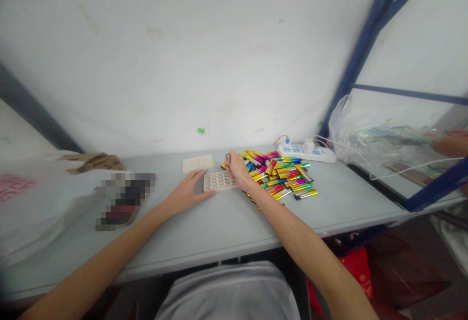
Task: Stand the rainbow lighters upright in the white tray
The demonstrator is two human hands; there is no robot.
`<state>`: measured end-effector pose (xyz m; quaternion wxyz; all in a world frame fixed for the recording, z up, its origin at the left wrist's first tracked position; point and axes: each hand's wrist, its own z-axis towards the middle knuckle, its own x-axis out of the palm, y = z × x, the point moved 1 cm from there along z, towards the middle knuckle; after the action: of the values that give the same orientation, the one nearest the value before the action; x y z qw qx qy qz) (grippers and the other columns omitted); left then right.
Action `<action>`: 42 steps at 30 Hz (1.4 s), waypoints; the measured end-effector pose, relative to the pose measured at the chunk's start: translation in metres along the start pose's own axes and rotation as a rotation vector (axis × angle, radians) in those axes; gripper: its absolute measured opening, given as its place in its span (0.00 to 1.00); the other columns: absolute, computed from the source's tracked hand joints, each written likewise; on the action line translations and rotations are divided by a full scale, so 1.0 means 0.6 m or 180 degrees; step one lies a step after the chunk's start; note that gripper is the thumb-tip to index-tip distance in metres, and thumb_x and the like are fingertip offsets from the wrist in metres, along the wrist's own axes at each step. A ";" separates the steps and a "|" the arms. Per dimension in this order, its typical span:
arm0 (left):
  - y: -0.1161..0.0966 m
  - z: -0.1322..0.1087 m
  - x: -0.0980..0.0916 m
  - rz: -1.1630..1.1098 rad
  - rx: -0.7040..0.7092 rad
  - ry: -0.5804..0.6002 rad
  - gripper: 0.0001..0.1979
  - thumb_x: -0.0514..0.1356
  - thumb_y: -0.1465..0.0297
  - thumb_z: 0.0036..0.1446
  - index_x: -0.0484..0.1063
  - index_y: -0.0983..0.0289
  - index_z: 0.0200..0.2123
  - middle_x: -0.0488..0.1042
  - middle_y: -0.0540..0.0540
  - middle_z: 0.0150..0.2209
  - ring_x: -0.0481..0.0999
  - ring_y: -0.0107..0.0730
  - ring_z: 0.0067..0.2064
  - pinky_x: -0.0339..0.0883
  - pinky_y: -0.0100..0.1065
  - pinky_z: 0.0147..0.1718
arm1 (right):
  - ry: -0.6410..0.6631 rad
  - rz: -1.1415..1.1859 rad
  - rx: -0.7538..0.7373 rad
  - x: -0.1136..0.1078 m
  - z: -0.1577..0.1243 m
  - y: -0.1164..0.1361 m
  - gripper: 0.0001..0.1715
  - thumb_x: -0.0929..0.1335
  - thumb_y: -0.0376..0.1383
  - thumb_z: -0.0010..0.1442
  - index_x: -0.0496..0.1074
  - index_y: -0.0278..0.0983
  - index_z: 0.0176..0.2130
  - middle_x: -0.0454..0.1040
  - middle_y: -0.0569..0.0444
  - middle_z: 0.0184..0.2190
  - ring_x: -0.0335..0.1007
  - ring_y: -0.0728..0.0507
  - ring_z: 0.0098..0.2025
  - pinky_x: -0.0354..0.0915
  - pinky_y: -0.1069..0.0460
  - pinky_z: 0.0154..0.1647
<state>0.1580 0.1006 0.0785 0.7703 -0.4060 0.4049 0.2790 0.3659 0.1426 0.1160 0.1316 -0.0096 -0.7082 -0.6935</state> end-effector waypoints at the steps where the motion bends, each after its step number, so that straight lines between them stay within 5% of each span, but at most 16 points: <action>1: 0.002 0.001 -0.001 0.0003 0.0004 -0.0034 0.40 0.63 0.45 0.60 0.65 0.63 0.66 0.69 0.65 0.65 0.69 0.55 0.66 0.60 0.52 0.67 | -0.0001 -0.0011 0.0007 -0.001 0.000 -0.001 0.21 0.57 0.42 0.64 0.50 0.42 0.21 0.44 0.65 0.15 0.32 0.53 0.16 0.35 0.56 0.14; 8: 0.006 0.005 -0.012 -0.0226 0.0043 -0.0013 0.36 0.68 0.46 0.55 0.73 0.62 0.59 0.73 0.62 0.60 0.73 0.54 0.61 0.65 0.51 0.65 | 0.0034 -0.0134 -0.0093 -0.004 0.004 -0.004 0.29 0.60 0.53 0.66 0.54 0.41 0.21 0.46 0.64 0.15 0.34 0.52 0.16 0.37 0.55 0.15; 13: 0.002 -0.007 -0.030 -0.0386 0.0086 0.0092 0.33 0.70 0.51 0.52 0.75 0.61 0.57 0.72 0.62 0.61 0.72 0.54 0.63 0.64 0.50 0.66 | 0.0502 -0.0084 -0.0193 -0.005 0.001 -0.010 0.35 0.62 0.66 0.61 0.70 0.39 0.33 0.51 0.64 0.19 0.41 0.52 0.18 0.43 0.56 0.17; 17: -0.001 -0.012 -0.037 -0.0456 0.0003 0.0089 0.33 0.72 0.51 0.49 0.77 0.63 0.54 0.73 0.62 0.59 0.73 0.55 0.62 0.65 0.49 0.65 | 0.0576 -0.0434 -0.0556 -0.005 0.003 -0.017 0.29 0.65 0.61 0.63 0.74 0.39 0.42 0.64 0.61 0.26 0.58 0.50 0.24 0.59 0.55 0.23; 22: 0.002 -0.006 -0.028 -0.0639 -0.0144 0.0011 0.35 0.75 0.50 0.43 0.78 0.62 0.51 0.77 0.61 0.55 0.75 0.55 0.58 0.66 0.51 0.63 | 0.0658 -0.1247 -0.1256 -0.007 0.008 -0.020 0.20 0.70 0.51 0.62 0.75 0.37 0.40 0.76 0.56 0.33 0.72 0.47 0.36 0.68 0.53 0.39; 42: 0.013 0.002 -0.010 -0.0717 -0.0385 -0.0146 0.37 0.77 0.49 0.38 0.79 0.60 0.51 0.80 0.59 0.53 0.77 0.57 0.55 0.69 0.53 0.59 | 0.0222 -0.1941 -0.1939 0.011 -0.003 -0.005 0.13 0.73 0.47 0.62 0.81 0.41 0.41 0.84 0.50 0.37 0.81 0.40 0.39 0.72 0.48 0.43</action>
<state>0.1493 0.1052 0.0807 0.7799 -0.4882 0.3214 0.2239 0.3592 0.1395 0.1145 -0.0642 0.1851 -0.4368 -0.8780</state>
